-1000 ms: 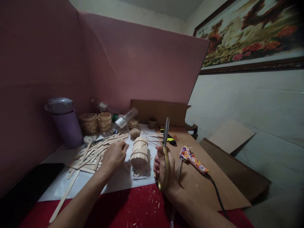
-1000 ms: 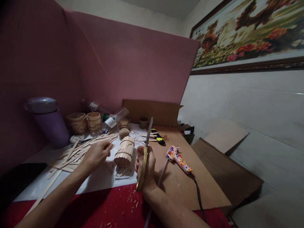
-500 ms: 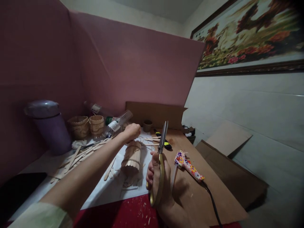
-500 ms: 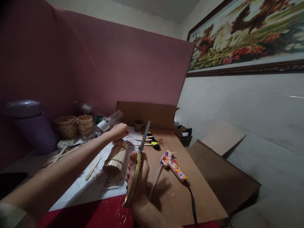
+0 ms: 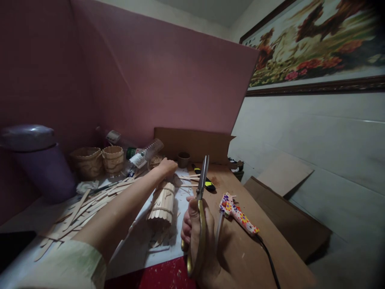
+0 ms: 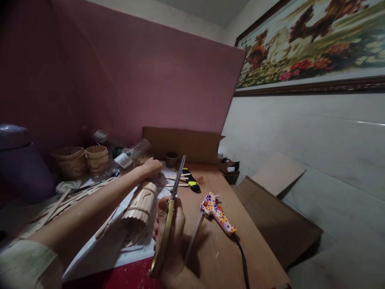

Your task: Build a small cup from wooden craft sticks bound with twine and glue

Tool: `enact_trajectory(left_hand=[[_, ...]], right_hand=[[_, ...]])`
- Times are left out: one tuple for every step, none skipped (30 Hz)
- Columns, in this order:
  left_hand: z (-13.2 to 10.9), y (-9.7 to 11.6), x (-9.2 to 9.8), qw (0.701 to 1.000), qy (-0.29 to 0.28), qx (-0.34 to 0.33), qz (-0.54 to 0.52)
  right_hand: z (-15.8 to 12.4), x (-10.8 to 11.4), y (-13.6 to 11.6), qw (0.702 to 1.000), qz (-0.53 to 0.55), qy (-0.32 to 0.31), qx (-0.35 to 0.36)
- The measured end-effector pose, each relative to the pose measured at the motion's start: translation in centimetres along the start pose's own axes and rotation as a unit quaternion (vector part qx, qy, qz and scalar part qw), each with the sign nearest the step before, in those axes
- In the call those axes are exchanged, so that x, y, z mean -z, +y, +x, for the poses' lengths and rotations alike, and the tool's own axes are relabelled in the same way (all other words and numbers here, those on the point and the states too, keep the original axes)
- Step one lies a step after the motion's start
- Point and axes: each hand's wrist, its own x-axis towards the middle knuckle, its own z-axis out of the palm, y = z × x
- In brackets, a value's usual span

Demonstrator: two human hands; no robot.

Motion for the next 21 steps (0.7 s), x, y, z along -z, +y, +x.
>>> enact_trajectory(left_hand=[[0.0, 0.0, -0.1, 1.0, -0.009, 0.004, 0.002], [0.0, 0.0, -0.1, 1.0, -0.015, 0.009, 0.001], [-0.1, 0.0, -0.2, 1.0, -0.016, 0.016, -0.006], [-0.1, 0.0, -0.2, 1.0, -0.011, 0.022, -0.017], [-0.2, -0.1, -0.1, 0.999, -0.001, 0.028, -0.032], [-0.2, -0.2, 0.0, 0.998, 0.013, 0.033, -0.051], [-0.3, -0.3, 0.2, 0.996, 0.031, 0.039, -0.074], [-0.4, -0.4, 0.5, 0.993, 0.052, 0.044, -0.1], [-0.4, -0.6, 1.0, 0.988, 0.075, 0.049, -0.129], [-0.5, -0.7, 1.5, 0.98, 0.1, 0.055, -0.162], [-0.7, -0.8, 2.1, 0.97, 0.125, 0.058, -0.199], [-1.0, -0.8, 2.8, 0.958, 0.146, 0.059, -0.239], [-1.5, -0.7, 3.5, 0.944, 0.161, 0.058, -0.282], [-2.2, -0.5, 4.1, 0.927, 0.173, 0.052, -0.328], [-3.1, -0.2, 4.6, 0.91, 0.18, 0.044, -0.371], [-4.2, 0.2, 5.0, 0.893, 0.181, 0.033, -0.411], [-5.5, 0.6, 5.3, 0.877, 0.18, 0.026, -0.444], [-6.9, 1.2, 5.3, 0.864, 0.178, 0.021, -0.471], [-8.3, 1.7, 5.2, 0.853, 0.174, 0.017, -0.492], [-9.8, 2.3, 5.0, 0.837, 0.168, 0.013, -0.521], [-11.2, 2.9, 4.6, 0.799, 0.155, 0.013, -0.581]], right_hand=[[0.0, 0.0, 0.0, 1.0, 0.0, 0.001, 0.002], [0.0, 0.0, 0.1, 1.0, 0.0, 0.002, 0.003], [0.0, 0.0, 0.1, 1.0, -0.001, 0.003, 0.004], [0.0, 0.0, 0.2, 1.0, -0.003, 0.005, 0.005], [0.0, 0.0, 0.2, 1.0, -0.004, 0.008, 0.005], [0.0, 0.0, 0.2, 1.0, -0.006, 0.011, 0.003], [0.0, 0.0, 0.2, 1.0, -0.008, 0.016, 0.002], [0.1, 0.0, 0.2, 1.0, -0.011, 0.022, 0.001], [0.1, -0.1, 0.2, 1.0, -0.015, 0.026, -0.001], [0.2, -0.1, 0.2, 0.999, -0.017, 0.03, -0.001], [0.2, -0.1, 0.2, 0.999, -0.02, 0.031, 0.0], [0.2, -0.1, 0.2, 0.999, -0.022, 0.031, 0.002], [0.3, -0.1, 0.1, 0.999, -0.024, 0.028, 0.006], [0.3, -0.1, 0.1, 0.999, -0.026, 0.024, 0.011], [0.3, -0.1, 0.0, 0.999, -0.027, 0.019, 0.018], [0.3, -0.1, -0.1, 0.999, -0.027, 0.014, 0.026], [0.3, 0.0, -0.1, 0.999, -0.025, 0.007, 0.035], [0.2, 0.0, -0.2, 0.999, -0.021, -0.001, 0.048], [0.2, 0.0, -0.3, 0.998, -0.015, -0.012, 0.061], [0.1, 0.0, -0.4, 0.997, -0.01, -0.026, 0.076], [0.1, 0.0, -0.4, 0.995, -0.007, -0.042, 0.09]])
